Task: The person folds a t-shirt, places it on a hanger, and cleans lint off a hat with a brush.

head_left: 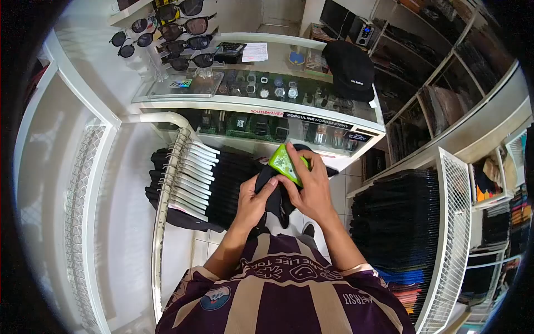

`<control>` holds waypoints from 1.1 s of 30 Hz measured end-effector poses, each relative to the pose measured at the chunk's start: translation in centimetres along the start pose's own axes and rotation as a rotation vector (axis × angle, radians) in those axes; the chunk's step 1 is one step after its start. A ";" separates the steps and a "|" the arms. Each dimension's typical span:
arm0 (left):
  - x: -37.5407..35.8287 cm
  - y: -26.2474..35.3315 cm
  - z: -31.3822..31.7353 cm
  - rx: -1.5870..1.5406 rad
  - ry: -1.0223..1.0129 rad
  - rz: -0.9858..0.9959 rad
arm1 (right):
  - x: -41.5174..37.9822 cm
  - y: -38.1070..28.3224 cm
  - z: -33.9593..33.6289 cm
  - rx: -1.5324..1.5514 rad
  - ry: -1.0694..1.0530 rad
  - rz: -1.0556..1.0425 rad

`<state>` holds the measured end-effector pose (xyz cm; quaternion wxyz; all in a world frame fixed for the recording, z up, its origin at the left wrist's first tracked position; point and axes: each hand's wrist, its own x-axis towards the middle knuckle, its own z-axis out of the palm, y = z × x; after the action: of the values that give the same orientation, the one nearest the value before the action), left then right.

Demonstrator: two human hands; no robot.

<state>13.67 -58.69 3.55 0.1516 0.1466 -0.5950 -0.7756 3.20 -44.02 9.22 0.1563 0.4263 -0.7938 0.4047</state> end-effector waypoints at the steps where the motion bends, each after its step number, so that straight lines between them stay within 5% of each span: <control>1: 0.0 0.0 0.2 0.004 -0.004 0.002 | -0.2 0.6 0.6 -0.064 0.023 -0.027; 5: -0.3 -0.5 0.4 -0.041 0.086 0.114 | -0.1 4.9 1.5 -0.022 0.181 0.244; 11: -0.8 0.2 0.6 -0.055 0.053 0.026 | -0.9 0.2 1.1 -0.049 0.048 -0.027; 15: -0.5 -0.2 0.2 -0.023 0.069 0.110 | -0.3 5.4 1.6 -0.051 0.227 0.206; 23: -0.1 -0.9 1.0 -0.016 0.035 0.029 | -1.7 1.4 1.6 -0.018 0.074 -0.008; 27: -0.3 -1.0 0.4 -0.046 0.092 0.090 | -0.9 5.7 1.5 -0.010 0.235 0.243; 29: 0.1 -0.3 0.7 -0.017 0.169 0.179 | -1.1 4.8 0.7 -0.028 0.270 0.207; 33: 0.2 -0.6 0.4 0.021 0.028 0.049 | -1.2 1.0 1.3 -0.002 0.002 -0.001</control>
<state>13.27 -58.31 3.10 0.1772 0.1444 -0.6044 -0.7632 3.26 -44.07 7.20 0.1580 0.4260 -0.7938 0.4042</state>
